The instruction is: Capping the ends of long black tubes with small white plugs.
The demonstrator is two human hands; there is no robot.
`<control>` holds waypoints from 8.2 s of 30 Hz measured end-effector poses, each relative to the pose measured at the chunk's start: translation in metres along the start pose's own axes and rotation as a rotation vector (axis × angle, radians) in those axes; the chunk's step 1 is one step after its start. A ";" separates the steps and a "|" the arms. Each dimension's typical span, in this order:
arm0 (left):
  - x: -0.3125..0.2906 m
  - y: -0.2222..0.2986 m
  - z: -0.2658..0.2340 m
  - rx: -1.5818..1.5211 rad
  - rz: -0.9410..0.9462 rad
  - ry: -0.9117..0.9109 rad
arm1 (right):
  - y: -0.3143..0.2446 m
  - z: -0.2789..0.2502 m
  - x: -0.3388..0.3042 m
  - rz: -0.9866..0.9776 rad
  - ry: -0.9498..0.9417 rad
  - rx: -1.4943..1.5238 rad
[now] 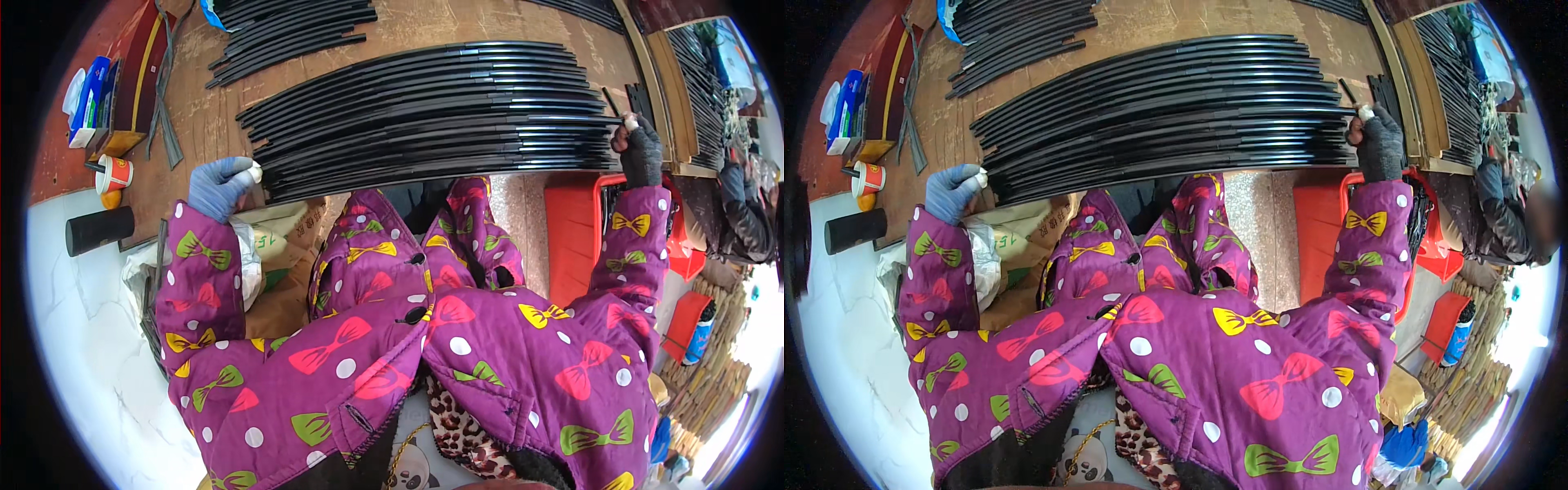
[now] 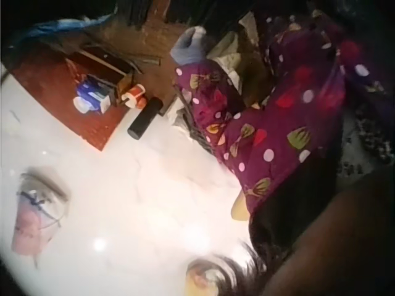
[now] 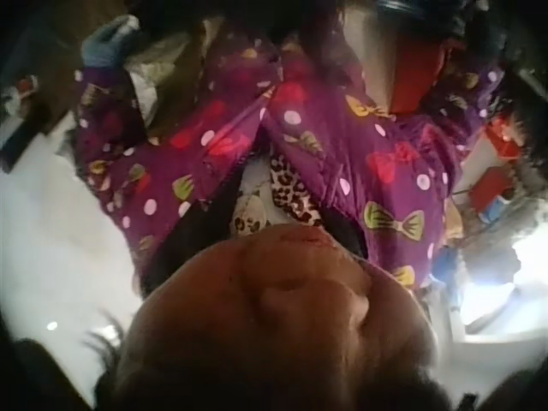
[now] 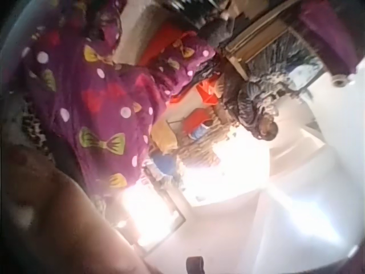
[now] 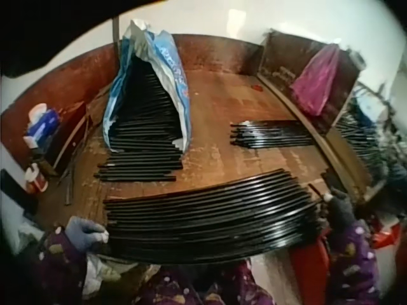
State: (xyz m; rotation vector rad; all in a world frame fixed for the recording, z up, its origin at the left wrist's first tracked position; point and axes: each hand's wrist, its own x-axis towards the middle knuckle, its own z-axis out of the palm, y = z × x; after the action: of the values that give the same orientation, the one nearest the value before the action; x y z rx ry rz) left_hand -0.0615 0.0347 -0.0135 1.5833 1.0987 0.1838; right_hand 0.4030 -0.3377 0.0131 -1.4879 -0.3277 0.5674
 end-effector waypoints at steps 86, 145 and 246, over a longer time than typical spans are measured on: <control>-0.010 0.051 0.027 0.239 0.366 -0.115 | -0.034 0.111 -0.021 -0.177 -0.108 -0.547; -0.019 0.041 0.017 0.109 0.078 -0.157 | 0.016 0.132 -0.062 -0.022 -0.312 0.070; 0.069 0.051 0.005 0.724 0.617 0.345 | -0.051 0.178 0.039 -0.965 -0.375 -1.618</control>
State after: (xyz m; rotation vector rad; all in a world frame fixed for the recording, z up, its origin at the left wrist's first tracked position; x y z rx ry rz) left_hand 0.0073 0.0852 -0.0021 2.6005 0.9433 0.5282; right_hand 0.3472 -0.1662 0.0712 -2.3466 -1.9980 -0.4113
